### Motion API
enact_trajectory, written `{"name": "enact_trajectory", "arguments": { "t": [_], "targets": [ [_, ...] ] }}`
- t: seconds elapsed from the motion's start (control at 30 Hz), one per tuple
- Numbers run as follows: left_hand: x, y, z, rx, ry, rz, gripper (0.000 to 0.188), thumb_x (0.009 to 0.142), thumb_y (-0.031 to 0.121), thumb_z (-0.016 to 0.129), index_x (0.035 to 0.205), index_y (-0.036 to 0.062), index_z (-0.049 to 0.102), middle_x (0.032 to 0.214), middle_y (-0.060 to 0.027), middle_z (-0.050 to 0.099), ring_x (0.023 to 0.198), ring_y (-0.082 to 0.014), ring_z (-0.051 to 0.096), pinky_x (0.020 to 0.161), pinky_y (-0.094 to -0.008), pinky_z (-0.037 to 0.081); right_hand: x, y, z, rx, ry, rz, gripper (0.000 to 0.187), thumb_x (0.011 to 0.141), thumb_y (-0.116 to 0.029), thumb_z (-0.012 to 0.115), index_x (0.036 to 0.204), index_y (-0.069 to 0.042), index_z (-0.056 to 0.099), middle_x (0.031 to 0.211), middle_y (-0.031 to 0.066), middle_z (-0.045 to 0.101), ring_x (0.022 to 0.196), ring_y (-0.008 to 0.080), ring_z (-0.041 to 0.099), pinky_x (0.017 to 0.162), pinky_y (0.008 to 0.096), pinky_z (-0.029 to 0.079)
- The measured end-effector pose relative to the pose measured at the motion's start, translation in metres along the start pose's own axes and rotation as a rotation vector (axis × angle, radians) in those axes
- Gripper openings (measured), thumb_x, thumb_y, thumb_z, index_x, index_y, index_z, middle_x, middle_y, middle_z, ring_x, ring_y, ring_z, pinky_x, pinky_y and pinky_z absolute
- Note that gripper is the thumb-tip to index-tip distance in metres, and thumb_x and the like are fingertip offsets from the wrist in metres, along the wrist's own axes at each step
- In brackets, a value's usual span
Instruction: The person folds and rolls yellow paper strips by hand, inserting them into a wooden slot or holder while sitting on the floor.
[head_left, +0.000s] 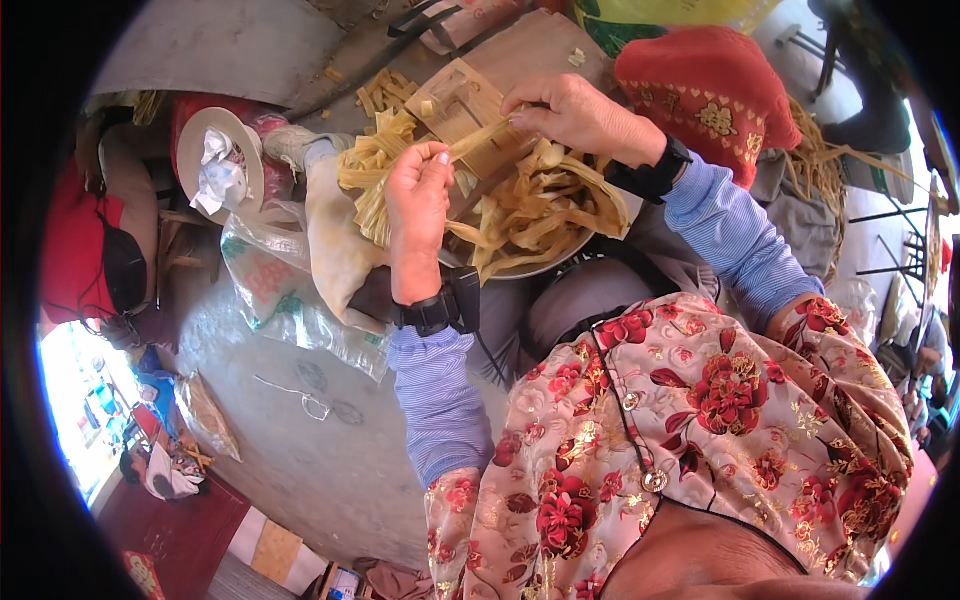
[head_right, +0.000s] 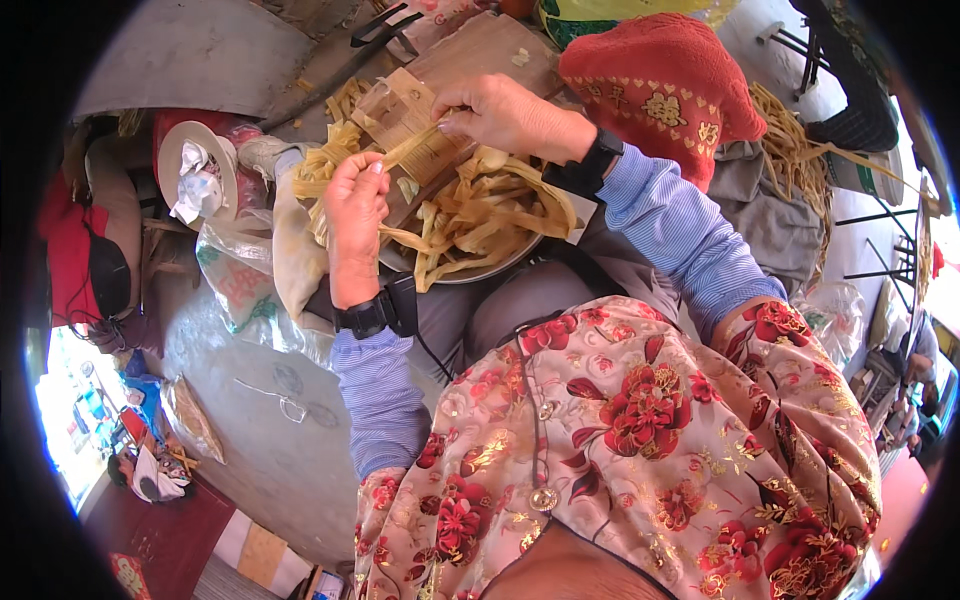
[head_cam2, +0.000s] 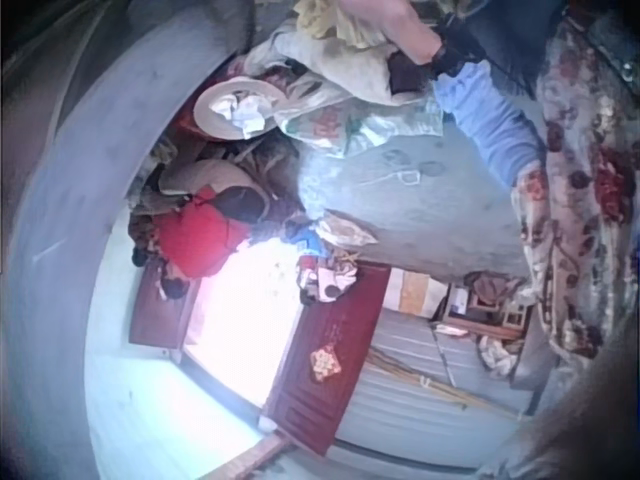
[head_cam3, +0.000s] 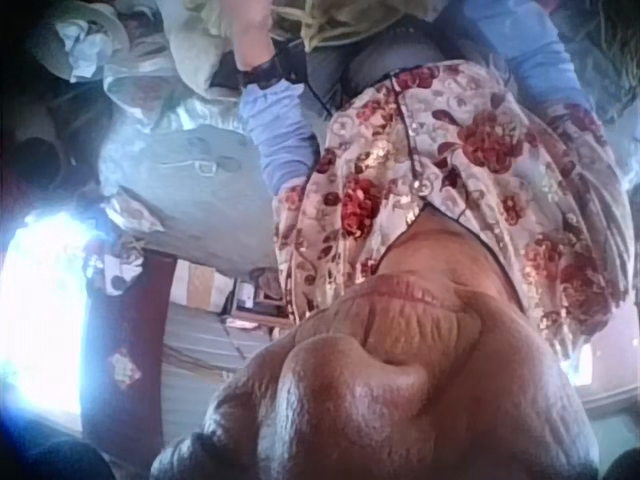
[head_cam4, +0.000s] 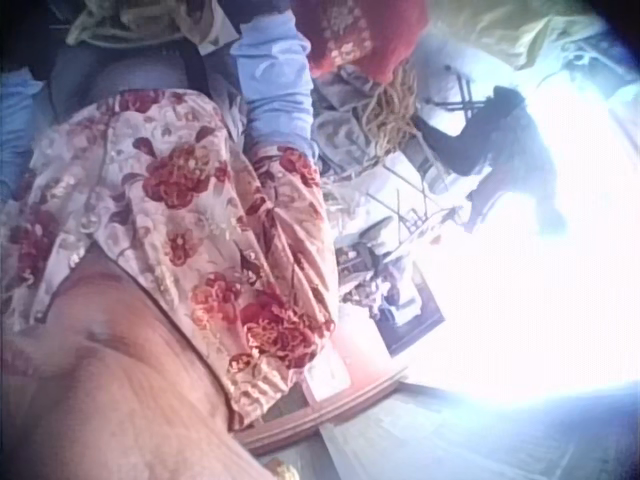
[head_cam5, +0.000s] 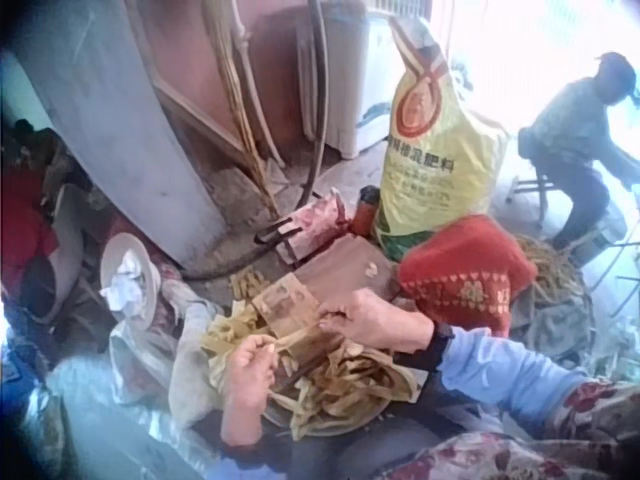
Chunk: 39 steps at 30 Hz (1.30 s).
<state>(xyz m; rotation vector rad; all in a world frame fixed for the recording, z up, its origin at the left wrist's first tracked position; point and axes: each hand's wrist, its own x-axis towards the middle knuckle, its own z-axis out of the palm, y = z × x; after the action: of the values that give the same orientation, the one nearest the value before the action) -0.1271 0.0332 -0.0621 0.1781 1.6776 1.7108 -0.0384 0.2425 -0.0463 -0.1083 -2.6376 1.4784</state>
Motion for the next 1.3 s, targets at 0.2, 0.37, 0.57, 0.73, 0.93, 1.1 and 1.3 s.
{"name": "enact_trajectory", "arguments": {
  "t": [0.2, 0.37, 0.57, 0.73, 0.93, 1.1, 1.3],
  "targets": [
    [0.021, -0.021, 0.002, 0.553, 0.091, 0.250, 0.013, 0.085, 0.012, 0.057, 0.089, 0.0006, 0.060, 0.068, -0.0097, 0.061, 0.055, -0.0180, 0.055, 0.052, -0.0305, 0.043, 0.010, 0.011, 0.008, -0.069, -0.084, 0.046, 0.017, 0.083, -0.012, 0.058, 0.096, 0.000, 0.061, 0.074, 0.0120, 0.064, 0.069, 0.0194, 0.061, 0.067, 0.0306, 0.049],
    [0.012, -0.018, 0.020, 0.785, 0.195, 0.364, 0.015, 0.085, 0.015, 0.053, 0.088, 0.0022, 0.060, 0.078, -0.0217, 0.062, 0.076, -0.0400, 0.060, 0.065, -0.0435, 0.045, 0.003, 0.023, 0.006, -0.146, -0.091, 0.006, 0.015, 0.082, -0.011, 0.057, 0.092, 0.000, 0.061, 0.076, 0.0152, 0.064, 0.070, 0.0271, 0.062, 0.068, 0.0347, 0.049],
    [-0.003, -0.034, -0.005, 0.823, 0.319, 0.396, 0.008, 0.085, 0.008, 0.056, 0.086, -0.0001, 0.059, 0.066, -0.0077, 0.057, 0.058, -0.0145, 0.052, 0.055, -0.0285, 0.042, -0.026, 0.019, -0.009, -0.236, -0.003, 0.032, 0.015, 0.081, -0.010, 0.060, 0.094, -0.004, 0.063, 0.089, 0.0173, 0.063, 0.082, 0.0322, 0.061, 0.072, 0.0377, 0.048],
    [-0.032, -0.014, 0.032, 0.395, 0.051, 0.242, 0.009, 0.090, 0.009, 0.054, 0.088, 0.0003, 0.058, 0.066, 0.0013, 0.053, 0.058, -0.0055, 0.046, 0.053, -0.0206, 0.037, -0.033, -0.030, 0.010, -0.228, 0.145, -0.373, 0.020, 0.080, -0.017, 0.064, 0.096, -0.006, 0.065, 0.105, 0.0144, 0.060, 0.091, 0.0356, 0.057, 0.075, 0.0420, 0.047],
    [-0.056, 0.012, 0.039, 0.213, -0.251, -0.011, 0.020, 0.089, 0.010, 0.055, 0.106, -0.0015, 0.057, 0.080, -0.0027, 0.061, 0.067, -0.0043, 0.051, 0.058, -0.0201, 0.041, -0.026, -0.033, -0.005, -0.331, 0.120, -0.279, 0.015, 0.084, -0.019, 0.061, 0.087, -0.004, 0.064, 0.073, 0.0165, 0.058, 0.060, 0.0326, 0.055, 0.054, 0.0368, 0.045],
    [-0.109, 0.090, 0.044, 0.304, -0.262, 0.273, 0.023, 0.089, 0.009, 0.055, 0.109, -0.0021, 0.056, 0.083, -0.0016, 0.059, 0.071, -0.0031, 0.051, 0.060, -0.0170, 0.039, -0.035, -0.081, -0.033, -0.175, 0.100, -0.211, 0.018, 0.085, -0.020, 0.063, 0.082, -0.002, 0.064, 0.066, 0.0145, 0.058, 0.055, 0.0255, 0.055, 0.052, 0.0331, 0.044],
    [-0.100, 0.138, 0.058, 0.274, -0.386, 0.354, 0.024, 0.085, 0.014, 0.053, 0.101, -0.0029, 0.059, 0.069, 0.0033, 0.050, 0.059, -0.0024, 0.040, 0.054, -0.0176, 0.028, -0.062, -0.132, -0.053, 0.613, -0.631, -0.144, 0.020, 0.088, -0.017, 0.061, 0.086, 0.003, 0.064, 0.073, 0.0051, 0.064, 0.062, 0.0091, 0.054, 0.056, 0.0275, 0.044]
  ]
}}
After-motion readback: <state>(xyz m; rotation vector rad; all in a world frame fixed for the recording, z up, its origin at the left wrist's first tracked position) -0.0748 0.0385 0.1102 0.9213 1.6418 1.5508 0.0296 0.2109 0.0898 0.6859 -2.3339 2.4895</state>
